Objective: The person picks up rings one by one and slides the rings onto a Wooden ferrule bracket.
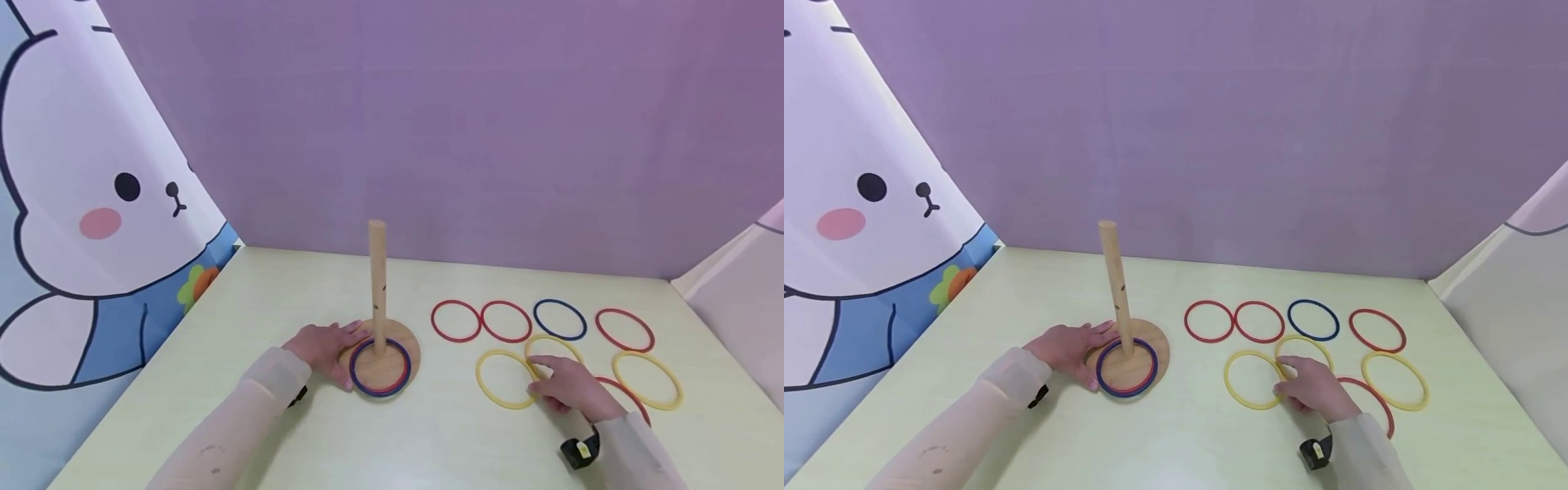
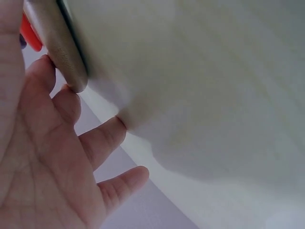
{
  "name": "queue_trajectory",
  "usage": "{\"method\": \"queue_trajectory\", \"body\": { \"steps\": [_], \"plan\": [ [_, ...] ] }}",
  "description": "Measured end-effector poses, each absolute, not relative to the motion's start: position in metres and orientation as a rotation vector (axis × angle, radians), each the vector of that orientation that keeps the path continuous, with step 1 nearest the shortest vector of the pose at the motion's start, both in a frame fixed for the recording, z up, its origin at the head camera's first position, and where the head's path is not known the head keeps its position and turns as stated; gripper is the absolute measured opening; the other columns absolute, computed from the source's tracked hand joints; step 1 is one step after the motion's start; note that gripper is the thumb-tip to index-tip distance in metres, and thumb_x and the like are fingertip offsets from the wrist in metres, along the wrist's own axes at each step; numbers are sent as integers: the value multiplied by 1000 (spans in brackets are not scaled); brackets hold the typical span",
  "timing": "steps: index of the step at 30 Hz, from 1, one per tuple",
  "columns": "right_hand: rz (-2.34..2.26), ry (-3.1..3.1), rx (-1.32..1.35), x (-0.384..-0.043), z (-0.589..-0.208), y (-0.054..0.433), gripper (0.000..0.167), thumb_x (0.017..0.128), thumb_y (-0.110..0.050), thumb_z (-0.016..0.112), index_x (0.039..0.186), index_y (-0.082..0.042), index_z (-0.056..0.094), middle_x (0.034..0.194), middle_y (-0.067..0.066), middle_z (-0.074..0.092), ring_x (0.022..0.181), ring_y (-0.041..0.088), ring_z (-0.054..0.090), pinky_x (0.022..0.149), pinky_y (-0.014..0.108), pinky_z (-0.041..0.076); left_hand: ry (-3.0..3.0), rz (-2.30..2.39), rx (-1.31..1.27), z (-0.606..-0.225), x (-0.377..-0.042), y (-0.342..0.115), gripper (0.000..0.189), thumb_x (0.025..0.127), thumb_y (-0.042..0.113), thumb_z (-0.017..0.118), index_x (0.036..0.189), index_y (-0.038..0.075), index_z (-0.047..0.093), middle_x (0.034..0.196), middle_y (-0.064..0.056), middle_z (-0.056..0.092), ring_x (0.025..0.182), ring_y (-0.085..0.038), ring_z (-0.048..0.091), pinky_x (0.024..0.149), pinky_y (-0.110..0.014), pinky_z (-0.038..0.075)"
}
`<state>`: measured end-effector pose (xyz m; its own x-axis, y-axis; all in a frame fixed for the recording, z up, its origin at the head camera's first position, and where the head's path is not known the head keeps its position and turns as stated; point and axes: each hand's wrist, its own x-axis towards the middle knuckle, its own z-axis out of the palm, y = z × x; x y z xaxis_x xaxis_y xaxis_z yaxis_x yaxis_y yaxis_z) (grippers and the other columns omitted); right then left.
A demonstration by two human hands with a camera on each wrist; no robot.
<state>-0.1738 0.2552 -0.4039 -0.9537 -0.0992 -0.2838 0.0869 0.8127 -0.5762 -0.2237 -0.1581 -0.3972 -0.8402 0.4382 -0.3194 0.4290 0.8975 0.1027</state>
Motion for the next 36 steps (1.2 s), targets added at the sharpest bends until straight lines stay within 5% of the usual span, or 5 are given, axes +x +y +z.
{"method": "queue_trajectory", "body": {
  "steps": [36],
  "plan": [
    [-966, 2626, 64, -183, -411, 247, 54, 83, 0, 64, 135, 6, 48, 59, 6, 58, 49, 17, 55, 51, 31, 52, 2732, 68, 638, -401, -224, -157, 98, 65, 52, 83, 149, 30, 36, 156, 8, 28, 136, -38, 34, 96, -58, 40]
  ]
}}
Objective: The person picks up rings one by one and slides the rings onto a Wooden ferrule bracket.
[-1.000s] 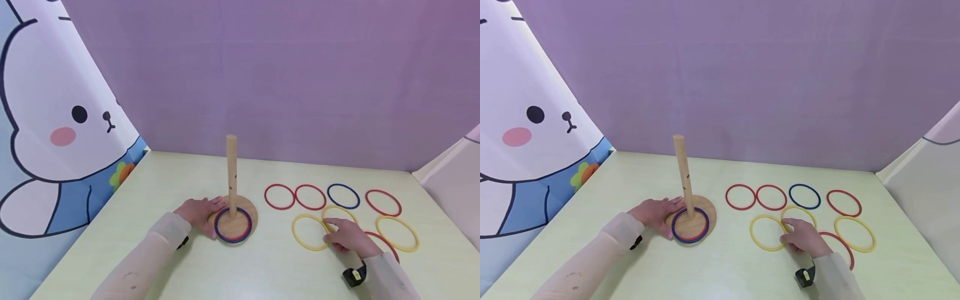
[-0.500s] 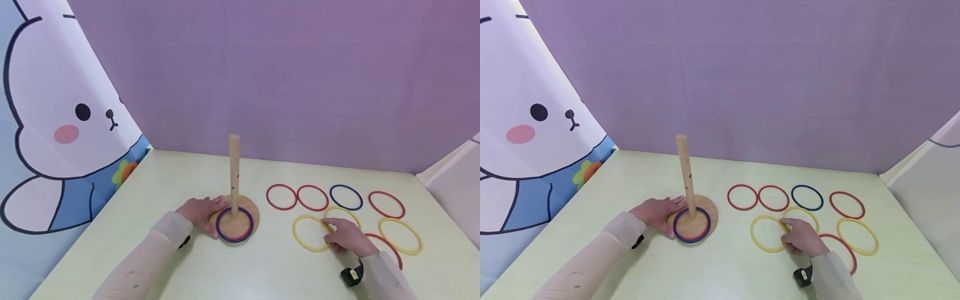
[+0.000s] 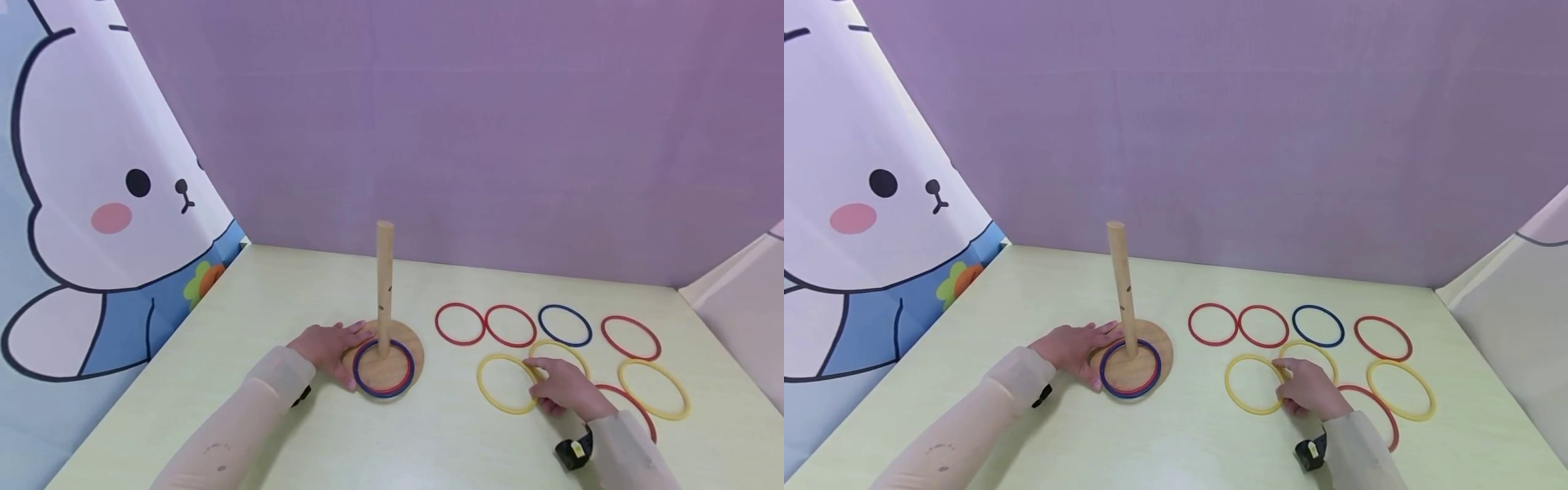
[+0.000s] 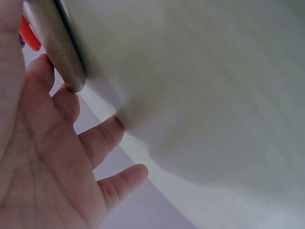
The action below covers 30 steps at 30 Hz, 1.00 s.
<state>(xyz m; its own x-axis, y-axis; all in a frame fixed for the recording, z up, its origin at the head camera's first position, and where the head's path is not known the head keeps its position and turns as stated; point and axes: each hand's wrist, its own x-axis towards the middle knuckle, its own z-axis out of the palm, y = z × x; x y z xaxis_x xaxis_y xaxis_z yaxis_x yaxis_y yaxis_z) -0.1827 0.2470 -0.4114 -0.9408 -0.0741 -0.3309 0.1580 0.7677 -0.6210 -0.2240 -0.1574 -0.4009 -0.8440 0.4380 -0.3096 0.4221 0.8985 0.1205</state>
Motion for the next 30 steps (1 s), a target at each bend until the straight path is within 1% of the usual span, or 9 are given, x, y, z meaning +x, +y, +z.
{"method": "queue_trajectory", "body": {
  "steps": [8, 11, 13, 18, 22, 28, 30],
  "plan": [
    [-1020, 2623, 52, -184, -412, 245, 51, 78, 3, 64, 129, 4, 55, 57, 8, 57, 46, 17, 54, 48, 31, 51, 2728, 72, 634, -398, -222, -156, 98, 66, 52, 83, 149, 30, 36, 156, 8, 28, 136, -37, 34, 96, -55, 42],
    [-1053, 2618, 29, -185, -411, 244, 51, 75, 4, 63, 126, 3, 58, 56, 8, 56, 45, 17, 53, 46, 30, 49, 2723, 70, 648, -396, -221, -156, 98, 66, 51, 83, 149, 28, 36, 156, 6, 28, 135, -39, 35, 93, -56, 44],
    [-1068, 2609, -6, -187, -410, 244, 51, 74, 4, 63, 125, 3, 58, 54, 7, 56, 45, 16, 54, 46, 29, 49, 2721, 69, 659, -394, -220, -156, 98, 66, 50, 83, 149, 26, 37, 156, 4, 28, 134, -41, 35, 91, -56, 45],
    [-1128, 2586, -99, -192, -401, 243, 53, 72, 6, 58, 124, 5, 58, 51, 5, 53, 44, 15, 51, 44, 27, 46, 2719, 69, 652, -393, -220, -156, 98, 66, 50, 83, 149, 26, 36, 156, 4, 28, 135, -40, 35, 92, -56, 44],
    [-1201, 2514, -113, -198, -389, 240, 56, 73, 7, 54, 129, 6, 54, 53, 5, 51, 45, 14, 47, 45, 26, 44, 2716, 75, 634, -394, -221, -155, 98, 67, 50, 83, 149, 29, 36, 156, 5, 27, 136, -39, 34, 95, -56, 42],
    [-1172, 2509, -131, -208, -364, 233, 56, 75, 6, 53, 132, 6, 51, 55, 5, 51, 47, 15, 47, 46, 28, 45, 2716, 81, 635, -395, -222, -156, 98, 67, 51, 83, 149, 29, 36, 156, 5, 26, 136, -39, 33, 97, -58, 39],
    [-1156, 2511, -141, -211, -354, 230, 55, 78, 6, 54, 133, 6, 49, 55, 5, 51, 47, 15, 46, 47, 28, 45, 2717, 78, 637, -396, -222, -157, 98, 67, 51, 83, 149, 29, 36, 156, 6, 26, 136, -39, 33, 97, -59, 39]
  ]
}}
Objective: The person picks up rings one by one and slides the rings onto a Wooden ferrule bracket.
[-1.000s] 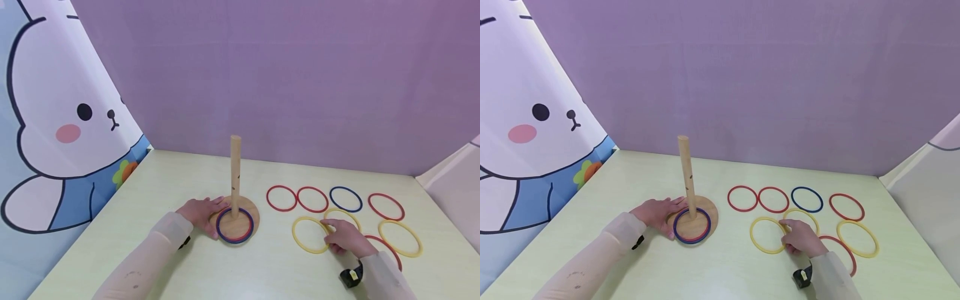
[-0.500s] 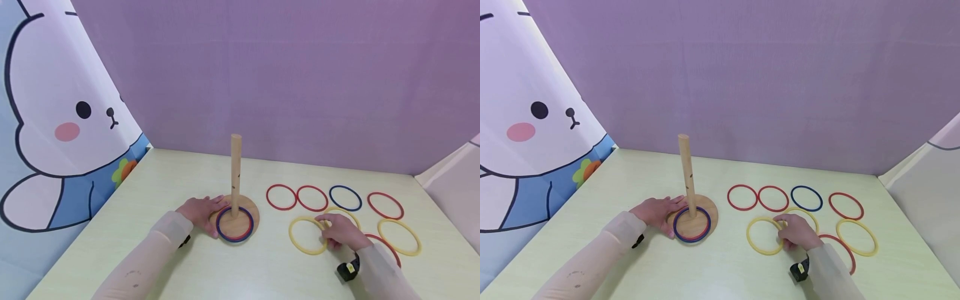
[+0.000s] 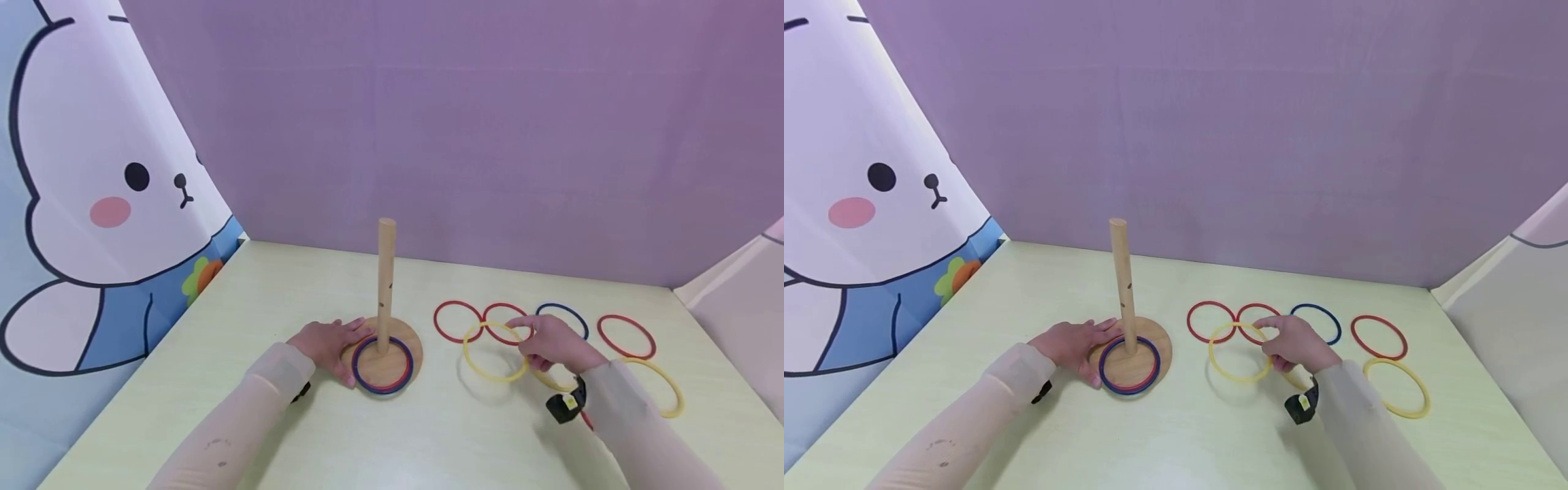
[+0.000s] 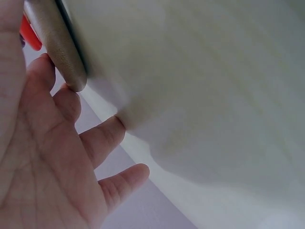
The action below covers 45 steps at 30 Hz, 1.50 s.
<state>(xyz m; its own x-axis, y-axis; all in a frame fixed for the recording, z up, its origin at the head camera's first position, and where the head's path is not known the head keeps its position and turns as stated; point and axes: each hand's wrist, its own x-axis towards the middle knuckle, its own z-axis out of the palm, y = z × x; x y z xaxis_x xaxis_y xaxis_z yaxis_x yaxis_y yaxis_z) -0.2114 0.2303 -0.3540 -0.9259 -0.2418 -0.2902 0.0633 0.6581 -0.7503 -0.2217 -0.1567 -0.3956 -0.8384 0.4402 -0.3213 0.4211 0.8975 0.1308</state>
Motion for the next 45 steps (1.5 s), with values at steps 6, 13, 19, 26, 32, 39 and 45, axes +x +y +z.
{"method": "queue_trajectory", "body": {
  "steps": [6, 13, 19, 26, 32, 39, 45],
  "plan": [
    [-1158, 2502, -198, -221, -322, 221, 57, 81, 4, 53, 137, 5, 45, 57, 4, 52, 50, 14, 47, 49, 28, 46, 2719, 74, 628, -397, -222, -158, 98, 66, 52, 82, 149, 30, 35, 156, 7, 26, 136, -39, 33, 97, -59, 39],
    [-1128, 2517, -287, -229, -288, 209, 60, 77, 3, 52, 137, 3, 45, 55, 4, 48, 50, 15, 46, 50, 29, 47, 2714, 66, 623, -399, -223, -159, 99, 66, 54, 82, 149, 30, 35, 157, 6, 26, 137, -38, 32, 96, -58, 40],
    [-1142, 2500, -284, -234, -263, 201, 60, 80, 1, 52, 139, 2, 45, 58, 4, 52, 52, 14, 48, 50, 27, 46, 2711, 56, 628, -399, -222, -158, 100, 66, 54, 82, 150, 30, 34, 157, 6, 26, 137, -38, 33, 96, -58, 41],
    [-1242, 2537, -325, -237, -242, 194, 56, 83, -1, 54, 138, -2, 48, 63, 5, 56, 54, 16, 51, 53, 28, 49, 2709, 54, 625, -397, -223, -157, 99, 66, 53, 82, 150, 31, 34, 157, 7, 26, 137, -39, 32, 95, -57, 42],
    [-1498, 2469, -330, -232, -232, 186, 55, 85, -1, 52, 139, -4, 46, 64, 3, 54, 53, 13, 49, 54, 26, 48, 2710, 46, 635, -397, -224, -156, 99, 66, 52, 82, 150, 31, 34, 157, 7, 24, 137, -40, 31, 93, -56, 43],
    [-1937, 2282, -268, -224, -222, 168, 57, 85, 3, 50, 141, -6, 46, 61, 2, 56, 50, 11, 50, 50, 22, 48, 2703, 44, 641, -393, -222, -156, 99, 67, 52, 82, 150, 29, 34, 157, 5, 25, 137, -40, 32, 93, -57, 43],
    [-2132, 2217, -253, -216, -215, 148, 55, 84, 6, 53, 138, -6, 49, 61, 4, 56, 49, 12, 50, 50, 22, 48, 2699, 60, 646, -395, -223, -156, 100, 66, 53, 82, 150, 29, 34, 157, 4, 26, 136, -40, 33, 93, -60, 42]
  ]
}}
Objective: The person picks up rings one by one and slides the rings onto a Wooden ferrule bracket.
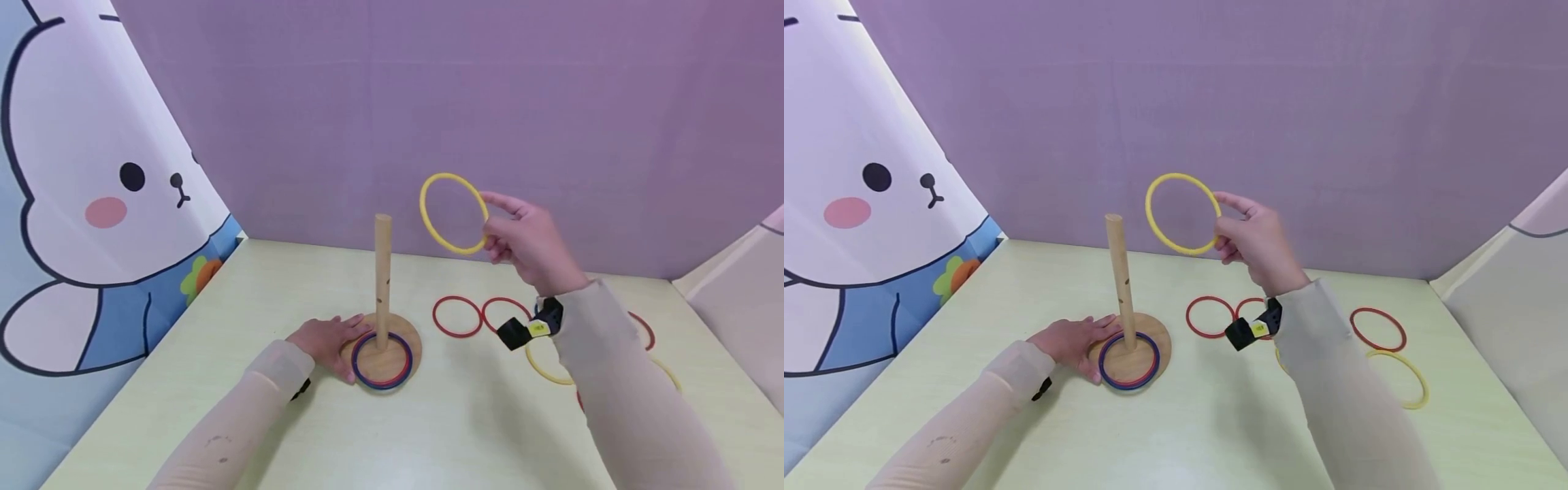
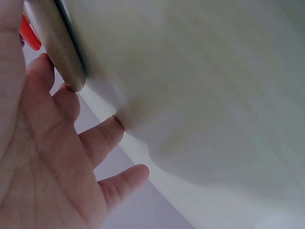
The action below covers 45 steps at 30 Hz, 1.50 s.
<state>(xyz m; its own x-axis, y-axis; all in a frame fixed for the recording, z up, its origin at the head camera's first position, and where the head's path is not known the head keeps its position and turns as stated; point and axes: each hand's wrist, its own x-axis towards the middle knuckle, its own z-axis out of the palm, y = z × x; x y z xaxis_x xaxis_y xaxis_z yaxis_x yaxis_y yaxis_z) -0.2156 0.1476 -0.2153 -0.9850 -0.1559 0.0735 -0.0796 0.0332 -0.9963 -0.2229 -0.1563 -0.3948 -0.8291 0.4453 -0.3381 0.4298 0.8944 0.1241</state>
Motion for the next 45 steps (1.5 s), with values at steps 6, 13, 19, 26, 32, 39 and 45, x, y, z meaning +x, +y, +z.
{"method": "queue_trajectory", "body": {
  "steps": [6, 13, 19, 26, 32, 39, 45],
  "plan": [
    [-2155, 2309, -247, -212, -215, 127, 55, 84, 6, 53, 137, -9, 52, 61, 4, 58, 48, 13, 50, 50, 23, 50, 2696, 53, 663, -395, -223, -156, 100, 66, 56, 81, 150, 30, 33, 157, 3, 27, 135, -41, 34, 93, -60, 41],
    [-2187, 2484, -264, -207, -217, 111, 56, 81, 4, 55, 135, -12, 56, 63, 5, 61, 49, 14, 55, 53, 25, 53, 2703, 48, 615, -399, -224, -154, 97, 68, 54, 81, 150, 32, 33, 157, 8, 24, 138, -36, 31, 97, -56, 41],
    [-2300, 2542, -273, -197, -226, 107, 54, 81, 5, 55, 133, -12, 58, 60, 4, 60, 48, 13, 56, 52, 24, 53, 2712, 50, 628, -401, -223, -153, 97, 68, 53, 81, 149, 32, 34, 157, 7, 25, 138, -36, 32, 94, -55, 43],
    [-2330, 2496, -248, -198, -244, 91, 55, 81, 5, 56, 133, -13, 58, 60, 5, 60, 46, 12, 56, 52, 25, 53, 2709, 45, 626, -401, -224, -153, 97, 67, 55, 81, 149, 32, 34, 157, 8, 25, 138, -36, 32, 95, -56, 42],
    [-2310, 2467, -264, -202, -255, 78, 56, 82, 6, 56, 135, -14, 57, 62, 7, 62, 47, 12, 58, 53, 25, 54, 2701, 62, 619, -401, -226, -154, 98, 67, 54, 82, 149, 34, 33, 157, 9, 24, 138, -36, 31, 95, -57, 41],
    [-2249, 2442, -234, -205, -265, 71, 58, 80, 7, 54, 134, -13, 57, 62, 9, 62, 46, 12, 57, 51, 25, 54, 2700, 60, 633, -398, -225, -153, 97, 67, 54, 81, 149, 32, 34, 157, 8, 25, 138, -36, 32, 95, -57, 42],
    [-2133, 2485, -208, -207, -276, 71, 54, 82, 4, 55, 134, -12, 57, 64, 14, 62, 46, 12, 57, 51, 25, 53, 2703, 45, 645, -398, -225, -153, 97, 67, 54, 81, 149, 32, 34, 157, 8, 25, 137, -37, 33, 94, -57, 42]
  ]
}}
